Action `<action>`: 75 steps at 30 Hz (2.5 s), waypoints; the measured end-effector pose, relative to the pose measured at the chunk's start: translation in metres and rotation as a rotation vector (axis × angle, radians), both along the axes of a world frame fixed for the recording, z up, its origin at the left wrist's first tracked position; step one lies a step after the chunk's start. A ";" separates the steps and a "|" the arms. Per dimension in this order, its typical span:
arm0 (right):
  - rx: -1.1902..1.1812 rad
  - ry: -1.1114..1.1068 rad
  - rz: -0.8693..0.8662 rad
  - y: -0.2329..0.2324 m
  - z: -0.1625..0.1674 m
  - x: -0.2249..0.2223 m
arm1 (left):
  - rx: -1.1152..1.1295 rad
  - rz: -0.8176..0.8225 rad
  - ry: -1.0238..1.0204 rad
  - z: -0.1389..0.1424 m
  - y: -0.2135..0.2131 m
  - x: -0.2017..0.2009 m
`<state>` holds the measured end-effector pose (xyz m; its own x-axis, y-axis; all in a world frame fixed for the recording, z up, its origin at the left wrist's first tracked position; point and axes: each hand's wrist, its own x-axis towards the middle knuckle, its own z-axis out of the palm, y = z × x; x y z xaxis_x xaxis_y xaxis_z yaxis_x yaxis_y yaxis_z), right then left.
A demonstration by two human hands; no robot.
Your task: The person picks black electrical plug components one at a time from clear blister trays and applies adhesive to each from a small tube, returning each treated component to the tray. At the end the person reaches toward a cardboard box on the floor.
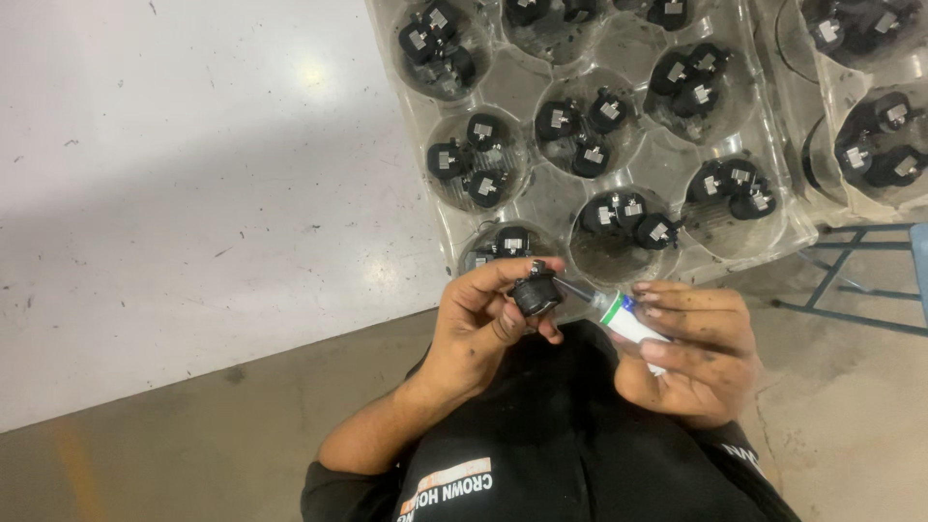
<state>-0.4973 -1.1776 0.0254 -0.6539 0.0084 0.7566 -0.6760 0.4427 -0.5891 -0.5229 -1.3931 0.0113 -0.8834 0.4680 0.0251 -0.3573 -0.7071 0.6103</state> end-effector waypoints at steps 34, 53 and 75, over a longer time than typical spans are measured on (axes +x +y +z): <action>0.010 -0.070 0.125 0.143 0.006 -0.018 | -1.824 0.737 0.948 0.012 0.073 -0.241; -0.175 -0.039 -0.185 0.145 -0.033 0.019 | -1.342 0.522 1.419 0.063 0.074 -0.230; -0.027 -0.098 0.094 0.035 0.000 -0.002 | -0.756 0.450 0.352 0.051 0.015 -0.019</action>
<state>-0.4996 -1.1428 0.0258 -0.7232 -0.0374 0.6896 -0.6527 0.3633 -0.6648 -0.5415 -1.3783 0.0620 -0.9843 0.0868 0.1537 0.1441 -0.1074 0.9837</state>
